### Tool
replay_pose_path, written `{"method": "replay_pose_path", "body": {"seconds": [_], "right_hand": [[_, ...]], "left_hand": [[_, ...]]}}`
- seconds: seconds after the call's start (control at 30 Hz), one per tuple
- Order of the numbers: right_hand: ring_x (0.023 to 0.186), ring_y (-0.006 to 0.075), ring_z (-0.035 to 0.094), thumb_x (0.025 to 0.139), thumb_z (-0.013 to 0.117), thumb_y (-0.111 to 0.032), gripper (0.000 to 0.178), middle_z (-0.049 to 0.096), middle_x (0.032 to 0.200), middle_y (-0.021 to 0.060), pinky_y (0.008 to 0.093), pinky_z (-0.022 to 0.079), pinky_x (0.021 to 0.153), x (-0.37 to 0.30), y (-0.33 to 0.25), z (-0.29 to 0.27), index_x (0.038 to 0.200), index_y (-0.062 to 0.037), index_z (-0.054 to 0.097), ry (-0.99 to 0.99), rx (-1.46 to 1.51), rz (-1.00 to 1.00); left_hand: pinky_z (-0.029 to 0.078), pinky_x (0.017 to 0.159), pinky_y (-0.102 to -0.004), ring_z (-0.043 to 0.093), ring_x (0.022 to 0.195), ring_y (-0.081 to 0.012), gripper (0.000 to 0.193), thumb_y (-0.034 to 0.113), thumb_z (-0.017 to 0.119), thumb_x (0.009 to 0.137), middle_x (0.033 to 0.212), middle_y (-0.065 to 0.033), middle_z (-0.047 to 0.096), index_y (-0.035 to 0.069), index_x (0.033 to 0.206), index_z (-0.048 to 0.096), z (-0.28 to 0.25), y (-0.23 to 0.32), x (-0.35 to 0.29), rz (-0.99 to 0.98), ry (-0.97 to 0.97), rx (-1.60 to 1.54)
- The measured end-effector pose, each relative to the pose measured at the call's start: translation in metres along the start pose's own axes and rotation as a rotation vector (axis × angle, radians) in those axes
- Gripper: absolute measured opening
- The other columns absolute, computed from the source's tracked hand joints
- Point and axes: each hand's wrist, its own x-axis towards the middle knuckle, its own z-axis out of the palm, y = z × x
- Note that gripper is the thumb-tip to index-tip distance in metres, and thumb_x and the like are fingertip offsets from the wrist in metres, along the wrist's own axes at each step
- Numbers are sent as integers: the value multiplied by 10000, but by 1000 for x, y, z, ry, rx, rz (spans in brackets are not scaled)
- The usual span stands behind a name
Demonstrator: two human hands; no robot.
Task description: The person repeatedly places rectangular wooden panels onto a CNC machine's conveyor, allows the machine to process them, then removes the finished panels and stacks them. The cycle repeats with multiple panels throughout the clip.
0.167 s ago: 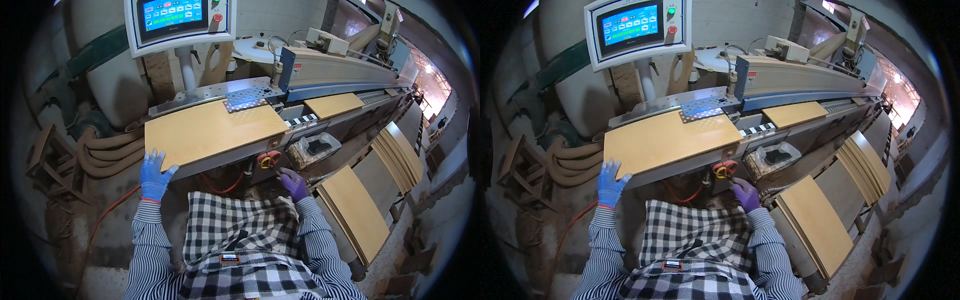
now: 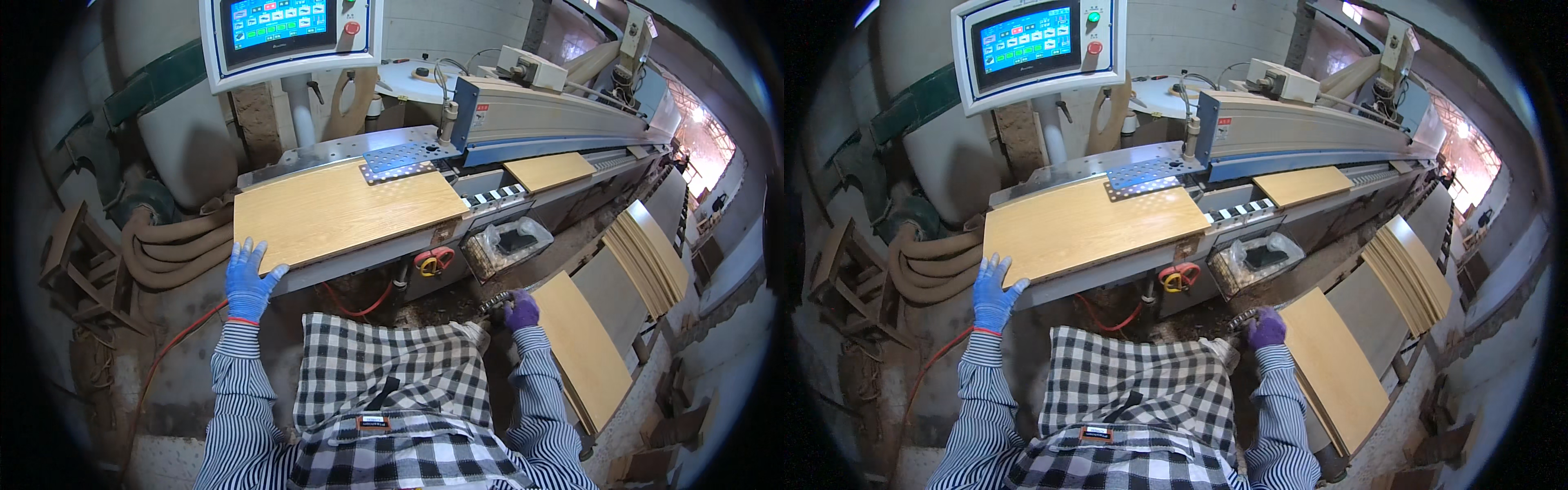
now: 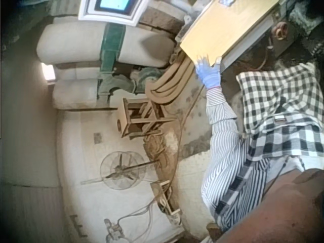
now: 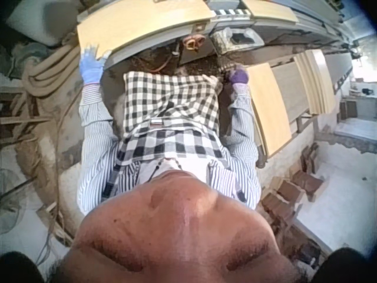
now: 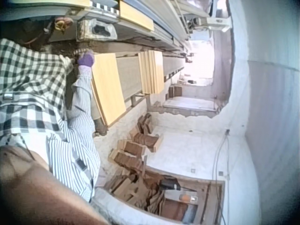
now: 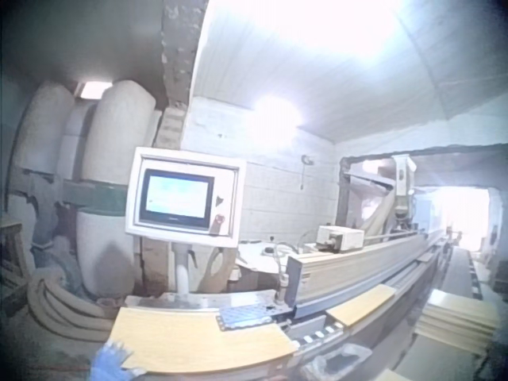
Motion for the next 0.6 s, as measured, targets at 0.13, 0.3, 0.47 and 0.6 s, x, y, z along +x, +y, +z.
{"method": "replay_pose_path", "body": {"seconds": [0.13,0.3,0.47,0.6], "right_hand": [[1127,296,509,773,642,-243,433,541,1260,71,427,459,877,-5,59,13,1185,-128,573,20,-348,-124],[1073,282,519,744,660,-256,462,560,1231,61,428,450,833,-9,72,26,1179,-130,574,51,-330,-189],[1003,294,554,746,583,-117,341,600,1137,78,421,461,797,-54,44,20,1085,-101,610,265,-303,-228],[1027,324,552,737,603,-90,378,588,1169,146,440,453,848,-97,23,-3,1113,-55,599,294,-152,-217]], "left_hand": [[326,1073,-434,372,1319,-362,661,478,726,744,1368,-202,473,58,1236,588,4,-1,3,17,-3,-1],[329,1071,-436,376,1317,-357,657,477,725,748,1368,-194,475,61,1238,587,0,2,3,4,-12,24],[333,1069,-439,379,1314,-362,649,466,732,745,1363,-197,478,70,1238,587,-1,-2,-1,0,11,-3],[336,1067,-441,383,1309,-366,648,459,738,739,1359,-199,480,71,1236,588,3,-4,-1,18,21,-12]]}}
